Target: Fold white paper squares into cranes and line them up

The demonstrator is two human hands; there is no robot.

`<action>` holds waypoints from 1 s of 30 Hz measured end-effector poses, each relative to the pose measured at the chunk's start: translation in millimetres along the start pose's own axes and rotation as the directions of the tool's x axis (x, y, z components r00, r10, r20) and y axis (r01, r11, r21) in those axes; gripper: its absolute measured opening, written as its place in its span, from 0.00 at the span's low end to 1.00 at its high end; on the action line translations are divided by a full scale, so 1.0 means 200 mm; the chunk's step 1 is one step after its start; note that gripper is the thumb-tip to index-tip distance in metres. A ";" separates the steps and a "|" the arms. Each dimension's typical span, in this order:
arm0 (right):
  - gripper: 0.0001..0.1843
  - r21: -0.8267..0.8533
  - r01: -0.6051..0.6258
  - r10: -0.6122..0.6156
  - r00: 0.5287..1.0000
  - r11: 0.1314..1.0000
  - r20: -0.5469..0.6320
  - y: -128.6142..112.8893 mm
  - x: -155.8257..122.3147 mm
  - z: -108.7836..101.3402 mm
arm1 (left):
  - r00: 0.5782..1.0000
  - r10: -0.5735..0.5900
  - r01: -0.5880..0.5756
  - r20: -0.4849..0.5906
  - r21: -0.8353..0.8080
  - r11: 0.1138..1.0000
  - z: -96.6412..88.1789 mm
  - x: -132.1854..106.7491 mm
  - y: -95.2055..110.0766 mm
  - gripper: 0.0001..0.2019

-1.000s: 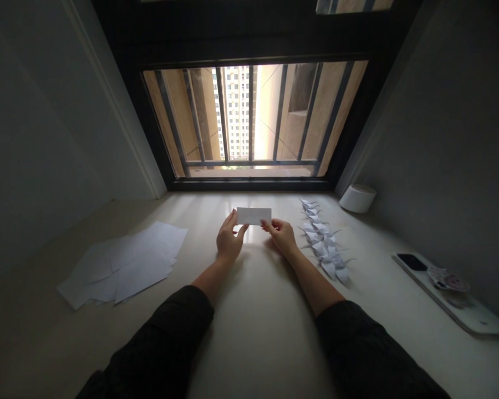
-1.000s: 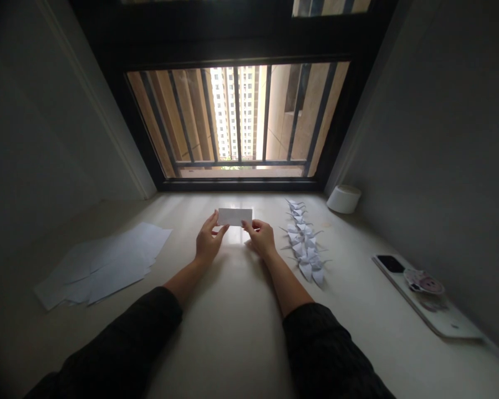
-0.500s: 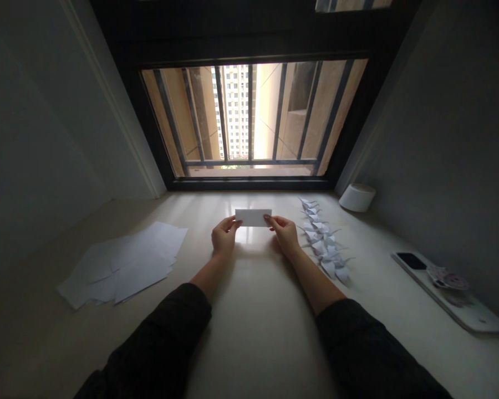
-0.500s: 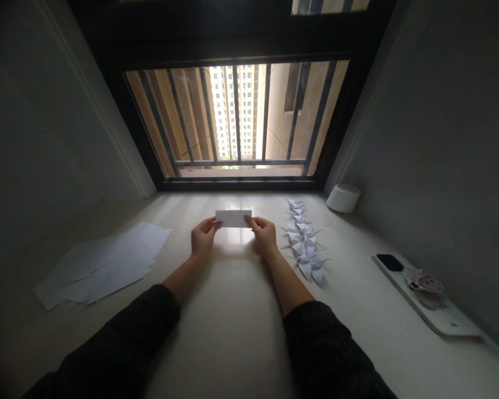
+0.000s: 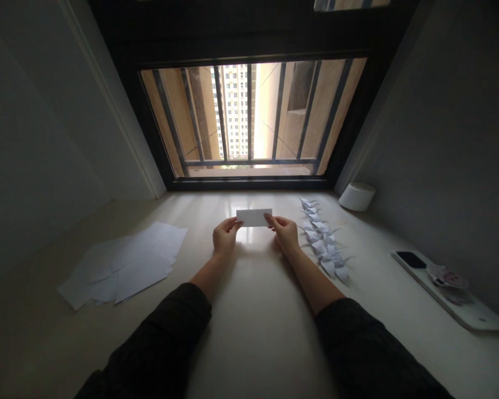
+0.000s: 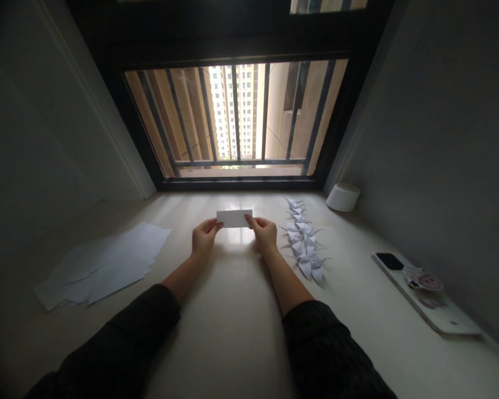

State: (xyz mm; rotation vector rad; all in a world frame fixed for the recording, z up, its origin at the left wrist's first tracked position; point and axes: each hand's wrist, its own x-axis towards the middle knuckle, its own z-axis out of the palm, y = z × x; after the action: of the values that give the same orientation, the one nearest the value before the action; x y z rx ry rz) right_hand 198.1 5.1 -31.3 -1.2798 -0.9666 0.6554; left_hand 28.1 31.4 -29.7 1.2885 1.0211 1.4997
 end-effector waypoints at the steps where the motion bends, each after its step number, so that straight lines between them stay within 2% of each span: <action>1: 0.26 -0.013 0.008 -0.008 1.000 1.000 0.000 0.00 0.00 0.00 | 1.000 0.003 -0.003 0.007 0.003 1.000 0.00 0.00 0.01 0.15; 4: 0.26 -0.048 0.034 -0.034 0.999 0.998 0.014 -0.01 -0.01 0.00 | 0.999 -0.003 0.003 0.049 -0.006 1.000 0.00 -0.01 0.03 0.17; 8: 0.26 -0.051 0.052 -0.049 0.997 0.997 0.063 -0.03 -0.01 0.00 | 0.985 -0.068 0.064 0.155 0.029 0.998 0.00 -0.02 0.07 0.18; 12: 0.25 -0.048 0.068 -0.063 0.993 0.997 0.096 -0.03 -0.02 0.01 | 0.984 -0.120 0.106 0.128 0.113 0.988 0.00 -0.03 0.08 0.20; 17: 0.24 -0.046 0.069 -0.065 0.995 0.997 0.081 -0.01 -0.02 0.02 | 0.990 -0.115 0.103 0.085 0.142 0.984 0.00 -0.03 0.06 0.21; 24: 0.24 -0.062 0.081 -0.076 0.994 0.995 0.083 0.00 -0.01 0.01 | 0.978 -0.054 0.031 0.200 0.117 0.993 -0.01 -0.03 0.06 0.21; 30: 0.23 -0.057 0.079 -0.071 0.988 0.995 0.138 0.01 0.00 0.02 | 0.973 -0.137 0.097 0.186 0.208 0.973 -0.01 -0.04 0.10 0.18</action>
State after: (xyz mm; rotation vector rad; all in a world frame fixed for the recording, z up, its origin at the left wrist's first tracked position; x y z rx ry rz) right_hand 194.5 6.4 -32.8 -1.2589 -1.1494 0.6647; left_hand 25.5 18.0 -13.7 1.4584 1.1139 1.1760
